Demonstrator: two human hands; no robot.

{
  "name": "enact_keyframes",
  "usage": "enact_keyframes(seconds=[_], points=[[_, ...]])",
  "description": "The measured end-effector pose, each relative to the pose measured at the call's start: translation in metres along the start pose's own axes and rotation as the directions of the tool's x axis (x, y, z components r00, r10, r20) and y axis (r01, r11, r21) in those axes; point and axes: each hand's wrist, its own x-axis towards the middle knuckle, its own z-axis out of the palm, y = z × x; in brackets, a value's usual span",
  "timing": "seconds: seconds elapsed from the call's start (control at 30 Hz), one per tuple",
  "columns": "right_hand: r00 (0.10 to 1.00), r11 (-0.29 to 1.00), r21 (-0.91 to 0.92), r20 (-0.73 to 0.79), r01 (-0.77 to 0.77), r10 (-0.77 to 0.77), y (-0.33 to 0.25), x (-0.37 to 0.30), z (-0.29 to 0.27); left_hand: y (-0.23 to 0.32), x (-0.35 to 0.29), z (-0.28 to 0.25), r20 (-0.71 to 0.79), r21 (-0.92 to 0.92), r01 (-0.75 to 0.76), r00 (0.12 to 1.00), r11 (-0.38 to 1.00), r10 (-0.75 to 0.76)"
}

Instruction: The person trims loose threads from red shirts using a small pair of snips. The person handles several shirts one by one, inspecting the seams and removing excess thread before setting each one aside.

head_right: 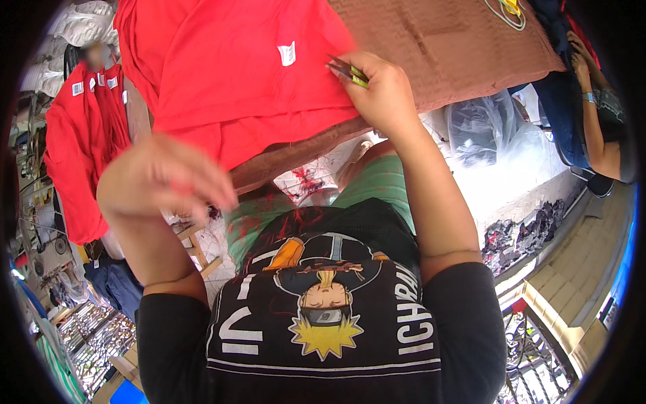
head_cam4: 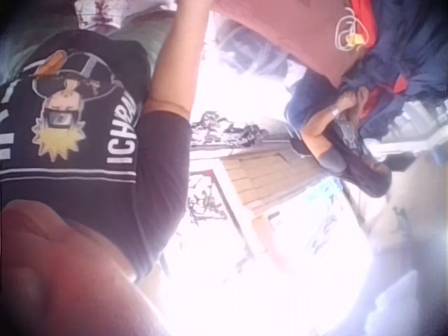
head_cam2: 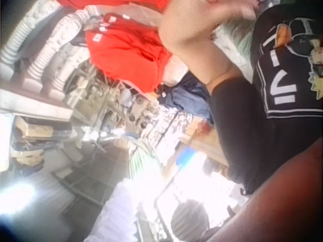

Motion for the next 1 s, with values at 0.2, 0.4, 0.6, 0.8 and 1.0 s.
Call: enact_keyframes(seconds=[0.2, 0.4, 0.6, 0.8, 1.0], points=[[0.999, 0.999, -0.021, 0.028, -0.029, 0.030, -0.011, 0.002, 0.000, -0.045, 0.035, 0.025, -0.702, 0.016, 0.447, 0.642, 0.894, -0.308], [1.000, 0.999, 0.051, -0.027, 0.008, -0.007, 0.001, 0.000, 0.003, -0.105, 0.074, 0.053, -0.909, 0.109, 0.566, 0.389, 0.817, -0.148], [1.000, 0.999, 0.044, -0.003, 0.011, -0.011, 0.003, 0.001, 0.003, -0.076, 0.005, 0.053, -0.560, -0.006, 0.084, 0.825, 0.996, -0.074], [1.000, 1.000, -0.027, 0.002, -0.005, 0.006, -0.033, -0.005, -0.014, -0.022, -0.004, 0.049, -0.410, -0.049, 0.437, 0.811, 0.898, -0.417], [0.985, 0.983, 0.121, 0.085, 0.137, -0.147, -0.047, -0.011, 0.000, -0.082, 0.066, 0.068, -0.857, 0.326, 0.417, 0.510, 0.848, 0.078]])
